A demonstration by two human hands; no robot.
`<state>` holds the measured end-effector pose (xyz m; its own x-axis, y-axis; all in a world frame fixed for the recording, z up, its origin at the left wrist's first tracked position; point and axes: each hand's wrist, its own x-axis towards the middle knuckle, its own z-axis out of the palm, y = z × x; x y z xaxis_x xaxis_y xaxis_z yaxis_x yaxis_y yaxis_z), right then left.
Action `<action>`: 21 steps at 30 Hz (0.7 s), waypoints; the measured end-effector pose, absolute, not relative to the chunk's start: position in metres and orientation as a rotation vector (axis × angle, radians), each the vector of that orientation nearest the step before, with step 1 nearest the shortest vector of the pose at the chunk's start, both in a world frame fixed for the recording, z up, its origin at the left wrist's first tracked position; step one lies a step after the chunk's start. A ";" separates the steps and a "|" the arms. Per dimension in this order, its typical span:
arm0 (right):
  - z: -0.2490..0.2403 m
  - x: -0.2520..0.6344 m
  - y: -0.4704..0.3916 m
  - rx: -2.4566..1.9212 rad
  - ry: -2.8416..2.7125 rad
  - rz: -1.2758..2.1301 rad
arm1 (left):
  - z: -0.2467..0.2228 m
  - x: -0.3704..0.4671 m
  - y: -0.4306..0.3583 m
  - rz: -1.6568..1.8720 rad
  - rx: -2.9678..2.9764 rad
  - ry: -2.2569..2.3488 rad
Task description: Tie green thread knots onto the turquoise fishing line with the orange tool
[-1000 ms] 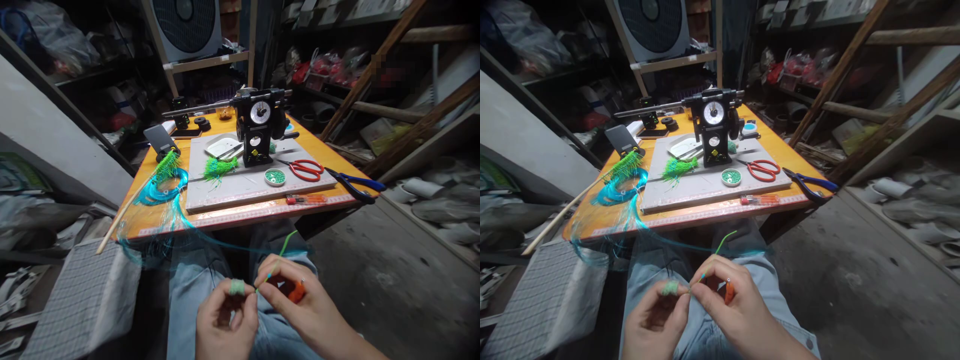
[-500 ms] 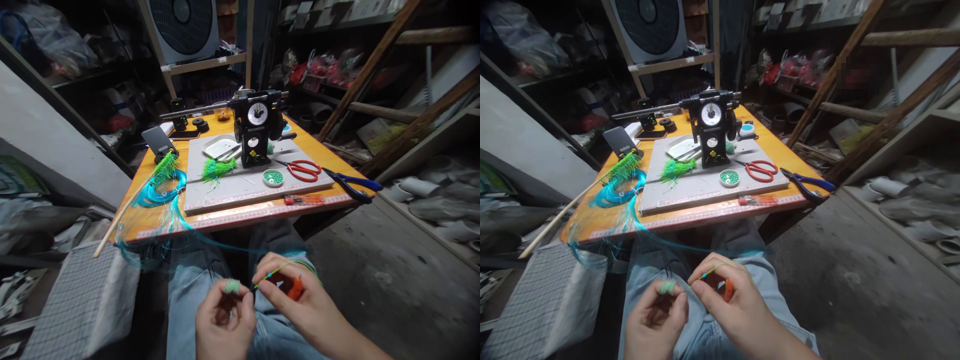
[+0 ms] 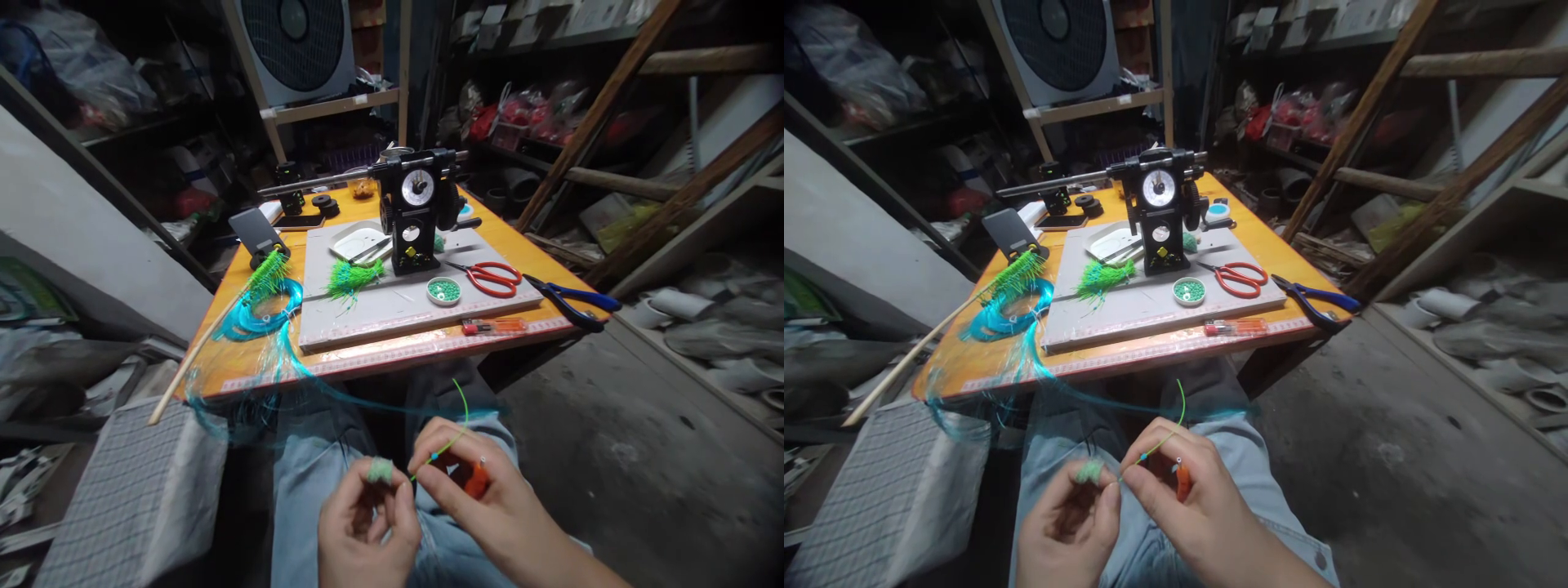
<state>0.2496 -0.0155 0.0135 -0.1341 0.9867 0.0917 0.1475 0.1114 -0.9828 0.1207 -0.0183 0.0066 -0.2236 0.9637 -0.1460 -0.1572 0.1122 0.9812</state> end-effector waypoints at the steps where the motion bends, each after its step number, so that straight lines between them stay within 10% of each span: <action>1: 0.013 0.250 -0.015 -1.180 -1.466 1.151 | 0.007 0.121 -0.018 1.348 0.865 1.327; 21: 0.015 0.250 -0.018 -1.178 -1.489 1.134 | -0.009 0.113 -0.020 1.396 1.065 1.296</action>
